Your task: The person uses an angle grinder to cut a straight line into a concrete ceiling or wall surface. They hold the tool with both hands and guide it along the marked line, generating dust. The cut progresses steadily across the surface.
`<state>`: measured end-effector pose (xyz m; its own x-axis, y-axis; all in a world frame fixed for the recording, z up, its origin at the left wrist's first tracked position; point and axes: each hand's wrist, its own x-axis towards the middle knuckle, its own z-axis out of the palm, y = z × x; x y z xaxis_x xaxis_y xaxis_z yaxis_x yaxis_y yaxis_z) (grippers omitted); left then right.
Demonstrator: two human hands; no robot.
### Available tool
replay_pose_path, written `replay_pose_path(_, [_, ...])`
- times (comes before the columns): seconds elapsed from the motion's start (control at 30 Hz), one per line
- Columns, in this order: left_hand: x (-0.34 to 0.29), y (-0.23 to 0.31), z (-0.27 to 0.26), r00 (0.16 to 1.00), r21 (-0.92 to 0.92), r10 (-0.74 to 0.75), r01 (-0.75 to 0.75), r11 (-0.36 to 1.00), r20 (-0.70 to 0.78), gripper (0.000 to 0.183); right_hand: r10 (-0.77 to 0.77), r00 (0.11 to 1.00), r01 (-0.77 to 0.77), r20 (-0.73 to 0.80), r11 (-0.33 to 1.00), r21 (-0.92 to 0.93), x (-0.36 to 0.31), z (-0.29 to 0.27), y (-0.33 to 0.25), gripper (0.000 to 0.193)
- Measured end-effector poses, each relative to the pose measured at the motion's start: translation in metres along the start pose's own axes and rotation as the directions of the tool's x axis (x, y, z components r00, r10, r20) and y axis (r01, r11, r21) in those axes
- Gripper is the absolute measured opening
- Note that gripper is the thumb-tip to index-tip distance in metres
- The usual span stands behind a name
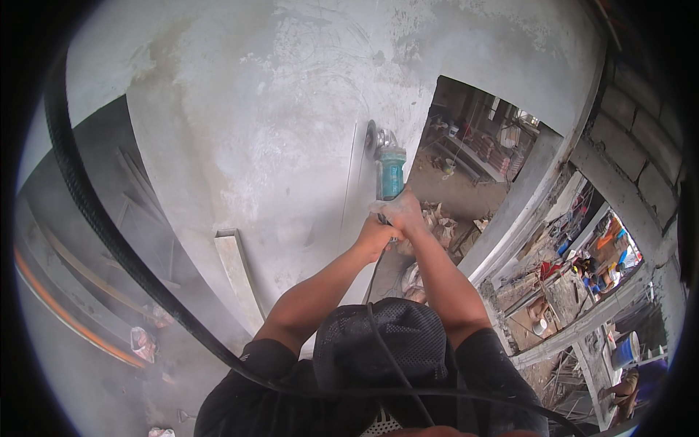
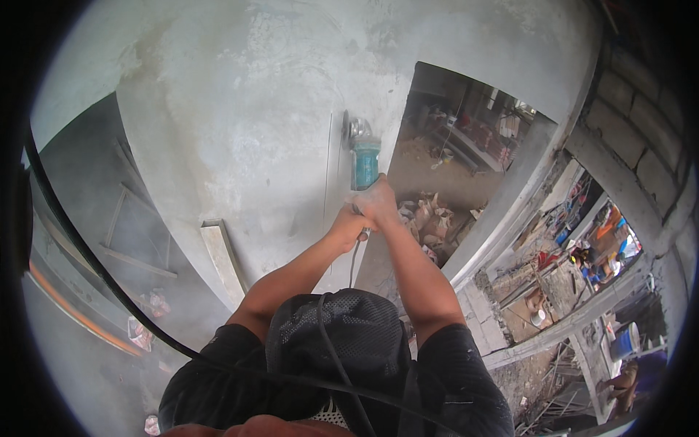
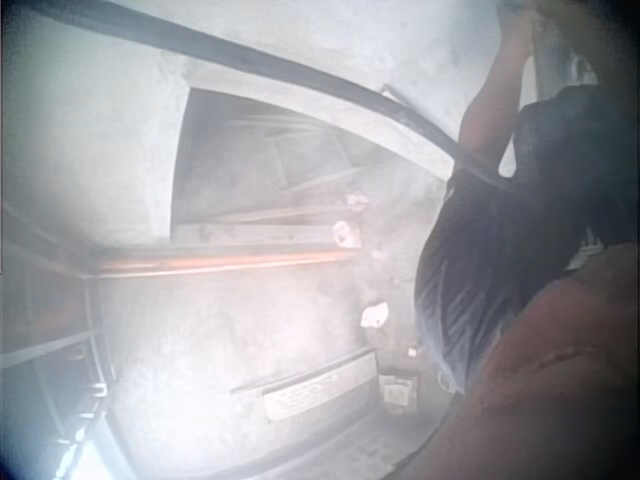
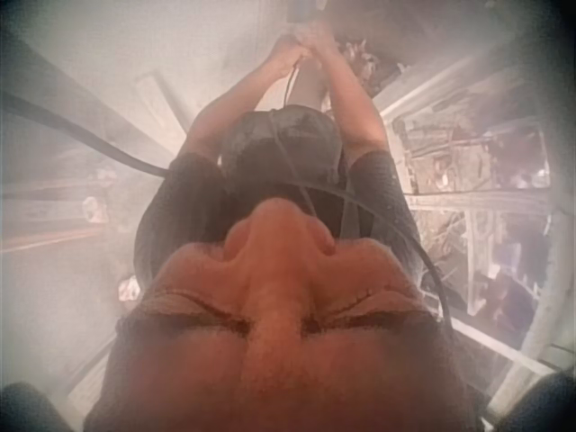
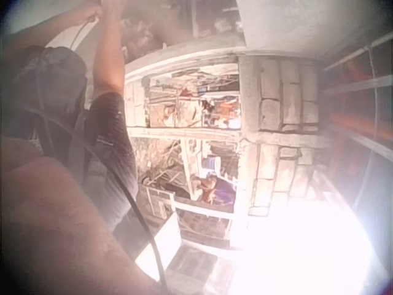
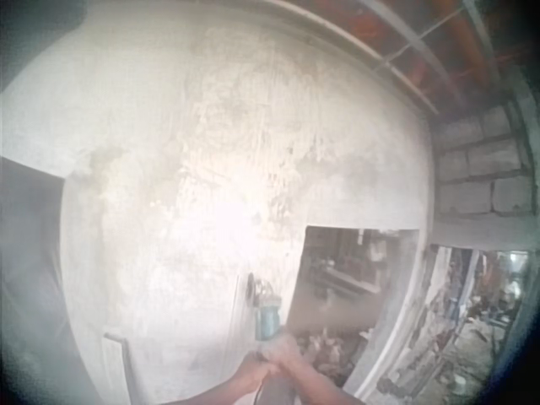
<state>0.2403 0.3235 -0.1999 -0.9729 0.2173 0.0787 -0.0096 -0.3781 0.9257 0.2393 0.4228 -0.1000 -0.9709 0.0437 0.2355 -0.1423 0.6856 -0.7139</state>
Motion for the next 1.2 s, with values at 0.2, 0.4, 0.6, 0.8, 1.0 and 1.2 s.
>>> replay_pose_path(0.2, [-0.001,0.012,0.005,0.999,0.021,0.032,-0.032,0.999,0.029,0.048,-0.037,0.998,0.04,-0.054,0.998,0.051,0.017,0.005,0.013,0.089])
replay_pose_path(0.4, [0.004,0.011,-0.003,1.0,0.023,0.006,-0.007,1.0,0.025,0.047,-0.04,0.997,0.045,-0.063,0.995,0.084,0.02,0.012,0.012,0.085])
replay_pose_path(0.6, [0.007,0.011,-0.001,0.999,0.016,0.041,-0.041,0.999,0.015,0.045,-0.051,0.996,0.053,-0.069,0.998,0.029,0.027,0.011,0.014,0.089])
replay_pose_path(0.8, [0.007,0.016,-0.001,0.999,0.048,-0.013,0.011,0.999,0.033,0.052,-0.042,0.998,0.044,-0.057,0.998,0.036,0.024,0.008,0.01,0.091])
replay_pose_path(1.0, [0.005,0.02,0.002,1.0,0.019,-0.025,0.025,1.0,0.01,0.048,-0.051,0.998,0.054,-0.032,0.994,0.093,0.026,0.008,0.013,0.091])
replay_pose_path(1.2, [0.006,0.02,0.001,1.0,0.036,-0.023,0.023,0.999,0.008,0.045,-0.032,0.998,0.034,-0.045,0.998,0.055,0.026,0.009,0.011,0.088])
